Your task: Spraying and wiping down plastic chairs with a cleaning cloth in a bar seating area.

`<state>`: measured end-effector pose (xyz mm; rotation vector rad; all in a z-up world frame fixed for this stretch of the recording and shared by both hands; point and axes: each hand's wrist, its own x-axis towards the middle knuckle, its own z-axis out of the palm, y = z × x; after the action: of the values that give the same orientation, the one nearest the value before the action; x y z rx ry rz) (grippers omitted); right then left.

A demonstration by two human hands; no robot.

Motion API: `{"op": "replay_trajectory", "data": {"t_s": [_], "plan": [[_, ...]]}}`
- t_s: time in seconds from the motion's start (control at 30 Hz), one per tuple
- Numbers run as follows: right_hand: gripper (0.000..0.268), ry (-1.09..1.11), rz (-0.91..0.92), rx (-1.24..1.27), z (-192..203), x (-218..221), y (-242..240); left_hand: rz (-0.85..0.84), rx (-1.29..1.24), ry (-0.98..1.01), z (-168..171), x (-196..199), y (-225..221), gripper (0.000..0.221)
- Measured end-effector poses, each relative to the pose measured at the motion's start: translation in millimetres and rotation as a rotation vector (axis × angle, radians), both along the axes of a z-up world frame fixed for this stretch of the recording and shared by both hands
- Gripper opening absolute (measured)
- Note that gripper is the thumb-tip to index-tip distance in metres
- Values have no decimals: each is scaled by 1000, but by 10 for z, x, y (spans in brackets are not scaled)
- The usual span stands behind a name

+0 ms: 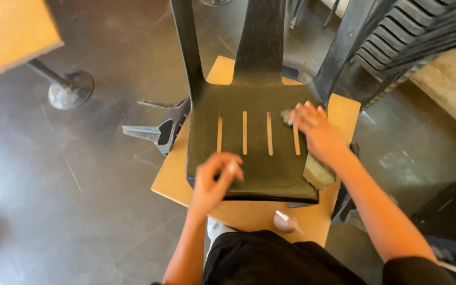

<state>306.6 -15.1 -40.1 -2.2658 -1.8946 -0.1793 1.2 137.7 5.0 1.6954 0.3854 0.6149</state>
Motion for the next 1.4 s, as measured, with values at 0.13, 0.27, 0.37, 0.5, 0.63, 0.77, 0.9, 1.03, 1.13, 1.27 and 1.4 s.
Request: {"op": "replay_trajectory", "data": {"t_s": [0.13, 0.27, 0.37, 0.5, 0.63, 0.77, 0.9, 1.03, 1.13, 1.27, 1.4], "plan": [[56, 228, -41, 80, 16, -422, 331, 341, 267, 89, -224, 182, 588, 26], [69, 733, 488, -136, 271, -1216, 691, 328, -22, -116, -350, 121, 765, 48], [76, 659, 738, -165, 96, -1239, 1189, 265, -103, -269, -430, 45, 916, 58], [78, 485, 484, 36, -93, -772, 1945, 119, -217, -373, -496, 23, 981, 63], [74, 520, 373, 218, -24, -1026, 2006, 170, -196, -365, -396, -19, 959, 61], [81, 776, 615, -37, -46, -1264, 1644, 135, -101, -346, -339, -28, 973, 67], [82, 416, 471, -75, -260, -864, 1769, 91, 314, -166, -348, -74, 926, 66], [80, 374, 290, 120, -195, -906, 1903, -34, 389, -83, -246, -12, 901, 68], [78, 543, 352, 152, -162, -1088, 1704, -16, 436, -30, -244, -5, 947, 70], [83, 382, 479, -43, -33, -568, 1600, 27, 433, -3, -201, 41, 951, 68], [80, 168, 102, 56, -128, -141, 1602, 78, 421, 77, -249, 60, 911, 58]]}}
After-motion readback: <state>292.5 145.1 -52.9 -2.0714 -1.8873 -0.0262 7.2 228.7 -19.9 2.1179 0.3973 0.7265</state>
